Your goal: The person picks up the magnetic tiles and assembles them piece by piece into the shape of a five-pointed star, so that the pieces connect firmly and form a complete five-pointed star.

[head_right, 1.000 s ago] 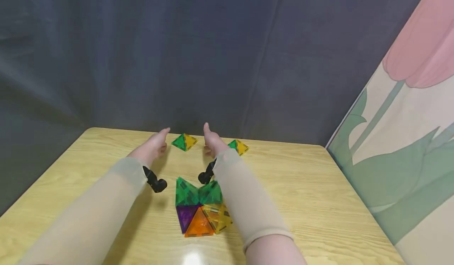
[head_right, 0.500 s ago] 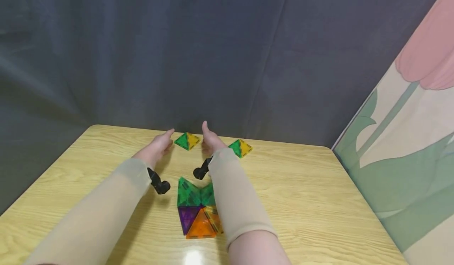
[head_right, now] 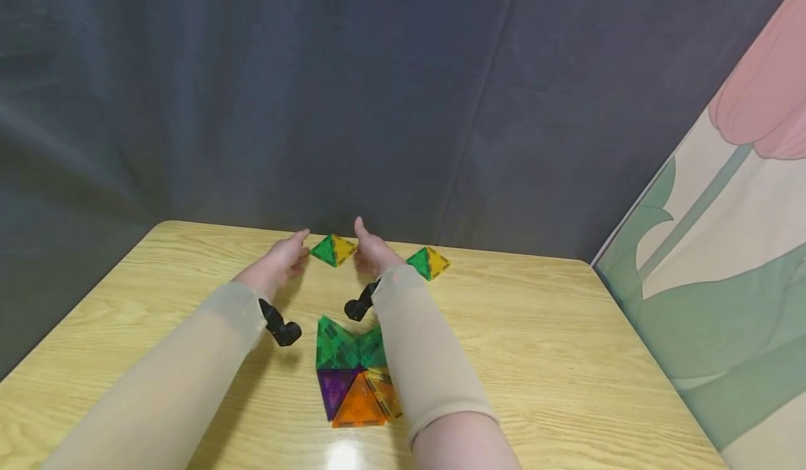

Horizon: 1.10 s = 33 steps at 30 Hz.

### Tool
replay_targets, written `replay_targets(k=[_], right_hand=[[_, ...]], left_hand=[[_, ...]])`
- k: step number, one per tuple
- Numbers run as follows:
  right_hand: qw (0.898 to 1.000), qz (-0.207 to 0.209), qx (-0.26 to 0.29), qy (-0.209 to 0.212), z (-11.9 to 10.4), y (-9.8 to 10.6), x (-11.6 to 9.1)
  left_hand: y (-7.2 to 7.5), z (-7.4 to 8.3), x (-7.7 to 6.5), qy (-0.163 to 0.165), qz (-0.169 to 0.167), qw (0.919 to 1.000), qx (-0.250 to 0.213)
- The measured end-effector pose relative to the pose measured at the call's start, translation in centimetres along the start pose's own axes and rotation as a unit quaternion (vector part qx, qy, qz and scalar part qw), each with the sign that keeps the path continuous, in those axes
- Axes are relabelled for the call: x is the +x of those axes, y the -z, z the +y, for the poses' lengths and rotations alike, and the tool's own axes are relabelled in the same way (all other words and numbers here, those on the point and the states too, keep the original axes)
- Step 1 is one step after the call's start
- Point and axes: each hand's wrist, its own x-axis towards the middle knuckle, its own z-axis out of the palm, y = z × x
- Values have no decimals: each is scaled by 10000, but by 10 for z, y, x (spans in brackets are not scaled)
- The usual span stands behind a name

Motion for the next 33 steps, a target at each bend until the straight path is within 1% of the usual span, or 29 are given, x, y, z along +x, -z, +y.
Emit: replay_targets(k=[3,6,9,11,14,16,20,22,25,28,30,33], right_hand=[[9999,151,43,-9,1,-1,0],[9984,532,166,-28,1,-1,-1],[9959,874,202,-103,2,-1,-2],[9953,948,118,-184,5,-1,-1],[9951,926,-117,-320,8,-1,-1],[9956,831,-263,-358,10,-1,-1],[9964,593,-430,-423,13,-2,-2],[9965,492,-474,-472,13,-3,-3],[9964,399,-534,-527,14,-4,-5],[9965,290,-577,-531,14,-4,-7],[9965,215,-610,-524,14,-5,-8],[9967,173,-625,-497,17,-6,-7]], left_hand=[[-3,1,-2,38,53,9999,-86],[-5,1,-4,-42,190,9997,-135],[-7,0,-5,-57,372,9993,-54],[-6,-2,-4,20,451,9990,77],[-5,-5,-2,143,593,9972,428],[-3,-6,0,156,655,9952,713],[3,-7,0,113,682,9892,1291],[6,-7,-1,145,632,9873,1449],[11,-6,-6,218,432,9863,1578],[16,-6,-8,267,259,9869,1570],[18,-7,-6,278,239,9861,1621],[20,-9,-3,319,307,9851,1664]])
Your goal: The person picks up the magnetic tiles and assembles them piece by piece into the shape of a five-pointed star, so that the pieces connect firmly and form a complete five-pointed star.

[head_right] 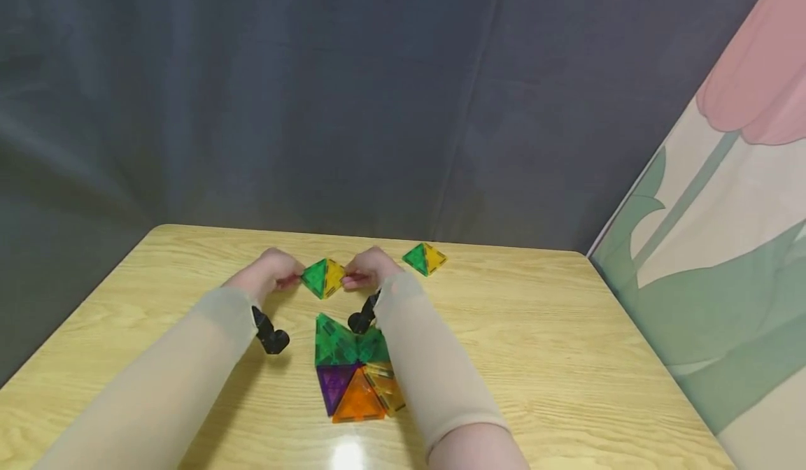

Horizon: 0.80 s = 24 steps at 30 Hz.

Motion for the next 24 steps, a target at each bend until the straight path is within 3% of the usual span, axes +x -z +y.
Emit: replay_targets(k=[3,9,17,21,24], right_hand=[[9999,115,9,72,4,-2,2],[9954,391,268,831,-4,0,-15],[9818,81,994,1615,-19,11,-90],[9777,-66,1119,1774,-5,13,-124],[9753,-190,1205,1843,12,11,-142]], left_hand=[[-1,-3,2,-8,18,10000,5],[-2,8,-12,-392,113,9966,-712],[14,28,-74,-1154,-445,9856,-1151],[9,21,-104,-1406,-653,9788,-1341],[4,8,-118,-1501,-753,9748,-1467]])
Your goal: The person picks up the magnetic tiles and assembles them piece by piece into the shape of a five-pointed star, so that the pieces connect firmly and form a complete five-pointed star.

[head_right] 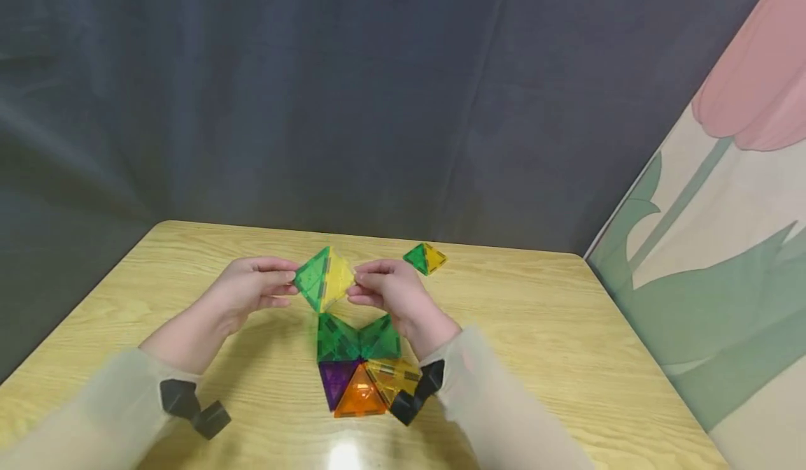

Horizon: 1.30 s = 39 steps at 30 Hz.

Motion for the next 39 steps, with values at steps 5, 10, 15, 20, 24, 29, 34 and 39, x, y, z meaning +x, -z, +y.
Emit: replay_targets(k=[5,10,15,20,24,29,34,39], right_hand=[[9992,-239,317,-104,24,0,-32],[9961,-434,652,-415,48,-4,-60],[9919,-604,893,-666,69,-8,-79],[9877,-516,1115,-970,87,-11,-90],[9853,-444,1226,-1106,98,-13,-94],[9851,-467,1184,-1159,109,-16,-97],[9860,-464,1078,-1188,113,-16,-100],[9849,-508,1100,-1238,111,-14,-104]], left_hand=[[0,-22,-20,134,-340,9989,-283],[1,-43,-34,473,-776,9947,-473],[0,-59,-43,666,-1127,9902,-480],[-3,-74,-46,736,-1394,9862,-502],[-5,-83,-45,792,-1553,9833,-518],[-8,-92,-44,837,-1528,9837,-445],[-9,-95,-43,887,-1481,9840,-448],[-12,-97,-42,899,-1401,9851,-436]])
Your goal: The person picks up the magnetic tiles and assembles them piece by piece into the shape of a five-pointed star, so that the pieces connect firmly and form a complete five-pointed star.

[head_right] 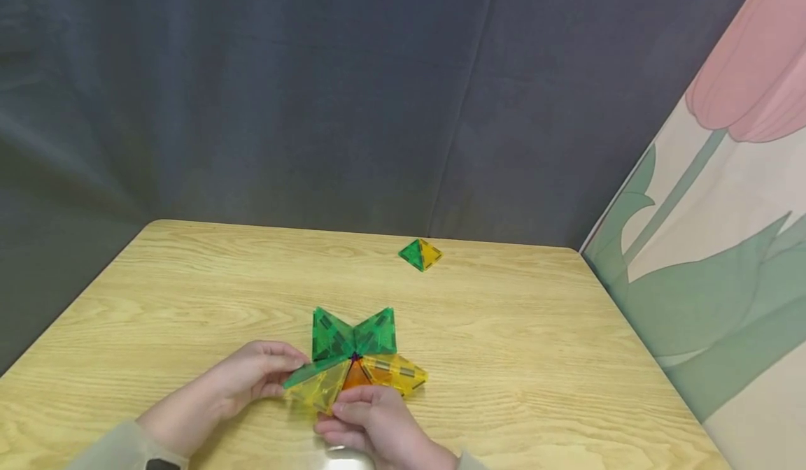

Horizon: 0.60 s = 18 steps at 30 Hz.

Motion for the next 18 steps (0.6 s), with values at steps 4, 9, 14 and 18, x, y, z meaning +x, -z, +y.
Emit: replay_targets(k=[4,9,14,18], right_hand=[[9997,-229,26,-68,-1,2,-4],[9983,-549,124,-153,-4,5,-8],[9973,-670,180,-236,-6,7,-12],[9965,-735,204,-328,-4,10,-13]], left_hand=[[-1,-1,1,-6,73,10000,0],[1,-2,0,-63,58,10000,4],[4,-2,-3,-145,-59,9999,59],[4,-3,-4,-154,-161,9997,54]])
